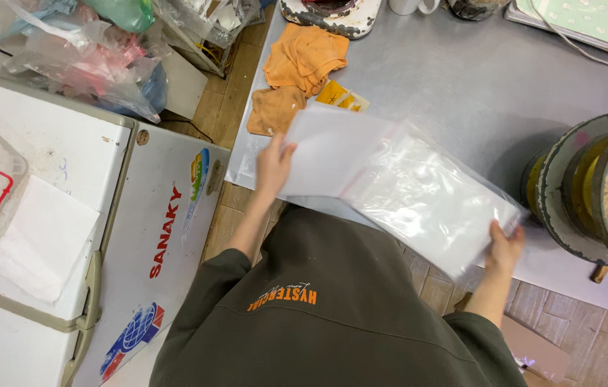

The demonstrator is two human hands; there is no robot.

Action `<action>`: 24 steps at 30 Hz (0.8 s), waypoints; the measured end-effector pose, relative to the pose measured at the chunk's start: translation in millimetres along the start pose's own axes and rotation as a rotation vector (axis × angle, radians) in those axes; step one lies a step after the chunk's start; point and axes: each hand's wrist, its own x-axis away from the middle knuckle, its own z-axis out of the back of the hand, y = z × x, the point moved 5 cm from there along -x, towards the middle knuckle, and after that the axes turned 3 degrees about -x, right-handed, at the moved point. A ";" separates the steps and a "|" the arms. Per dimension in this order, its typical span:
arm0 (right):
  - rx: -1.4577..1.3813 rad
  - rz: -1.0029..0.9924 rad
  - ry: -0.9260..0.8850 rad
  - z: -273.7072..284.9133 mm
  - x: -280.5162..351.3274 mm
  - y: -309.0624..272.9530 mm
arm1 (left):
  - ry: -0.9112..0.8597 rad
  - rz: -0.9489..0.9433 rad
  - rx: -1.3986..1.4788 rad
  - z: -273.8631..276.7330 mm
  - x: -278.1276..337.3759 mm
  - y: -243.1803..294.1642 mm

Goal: The person cleans a workspace by hand with a small piece of paper, organizes items on a shelf including containers and bags, and places several white sheets into a clear plastic bag.

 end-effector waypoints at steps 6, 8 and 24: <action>0.509 0.148 0.397 77.0 25.8 -36.4 | 0.075 -0.304 -0.093 112.1 -20.9 124.3; 0.801 0.272 0.478 72.1 28.8 -50.5 | 0.076 -0.408 -0.154 130.5 -21.1 160.4; 0.246 0.528 -1.065 -336.2 208.7 -140.1 | -0.089 -1.000 -0.356 147.0 12.5 216.1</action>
